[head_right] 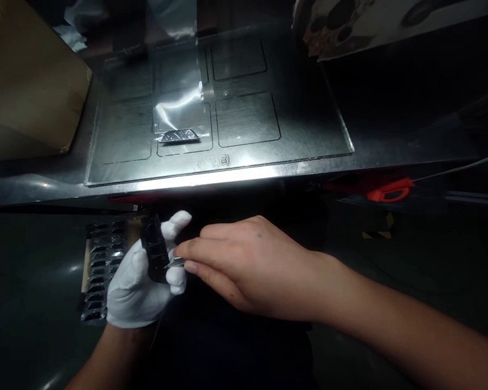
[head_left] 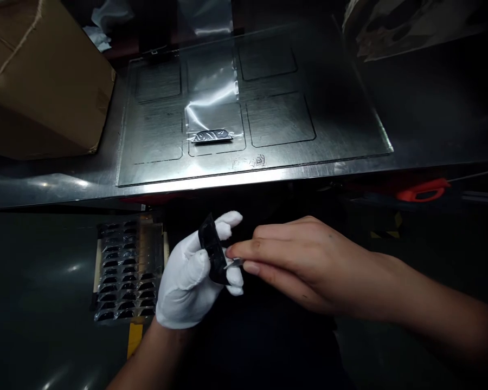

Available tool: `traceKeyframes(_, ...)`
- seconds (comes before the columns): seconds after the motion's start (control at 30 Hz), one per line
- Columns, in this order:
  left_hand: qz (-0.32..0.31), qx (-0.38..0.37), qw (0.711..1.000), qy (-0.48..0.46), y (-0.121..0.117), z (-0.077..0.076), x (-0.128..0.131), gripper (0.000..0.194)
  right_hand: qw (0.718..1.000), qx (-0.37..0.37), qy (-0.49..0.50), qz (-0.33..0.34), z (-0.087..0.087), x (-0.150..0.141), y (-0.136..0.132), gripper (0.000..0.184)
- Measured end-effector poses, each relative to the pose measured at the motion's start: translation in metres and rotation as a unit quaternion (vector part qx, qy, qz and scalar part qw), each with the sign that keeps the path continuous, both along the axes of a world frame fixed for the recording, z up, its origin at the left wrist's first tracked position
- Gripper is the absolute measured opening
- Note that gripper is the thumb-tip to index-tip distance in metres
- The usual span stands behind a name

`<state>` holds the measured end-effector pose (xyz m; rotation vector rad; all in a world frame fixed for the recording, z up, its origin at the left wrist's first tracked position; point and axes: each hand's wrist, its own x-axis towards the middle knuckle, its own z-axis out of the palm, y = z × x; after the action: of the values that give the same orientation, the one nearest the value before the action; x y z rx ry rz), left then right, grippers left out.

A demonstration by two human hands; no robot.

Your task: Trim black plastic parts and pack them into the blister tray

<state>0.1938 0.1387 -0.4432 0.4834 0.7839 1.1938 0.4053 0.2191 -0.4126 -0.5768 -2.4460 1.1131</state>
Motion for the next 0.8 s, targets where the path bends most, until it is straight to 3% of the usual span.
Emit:
traceKeyframes(0.1,0.012,-0.004,1.000,0.017,0.001,0.002,0.002,0.039,0.999,-0.026,0.031,-0.032,0.009,0.008,0.009,0.034)
traceKeyframes(0.23,0.014,0.017,0.999,0.035,0.003,0.006,0.005,0.037,0.991,0.077,0.012,-0.108,0.009,0.013,0.020,0.042)
traceKeyframes(0.37,0.025,0.026,0.998,0.042,0.002,0.008,0.002,0.034,0.982,0.144,-0.041,-0.115,-0.005,0.015,0.022,0.042)
traceKeyframes(0.53,0.008,0.001,0.999,0.031,-0.003,0.005,-0.004,0.034,0.978,0.138,-0.069,-0.142,-0.010,0.021,0.019,0.037)
traceKeyframes(0.7,-0.023,-0.011,0.999,0.029,-0.004,0.005,0.001,0.041,0.978,0.089,-0.029,-0.187,-0.013,0.005,0.017,0.042)
traceKeyframes(0.8,-0.043,-0.027,0.998,0.038,-0.004,0.008,0.003,0.049,0.961,0.104,-0.030,-0.257,-0.017,-0.003,0.024,0.030)
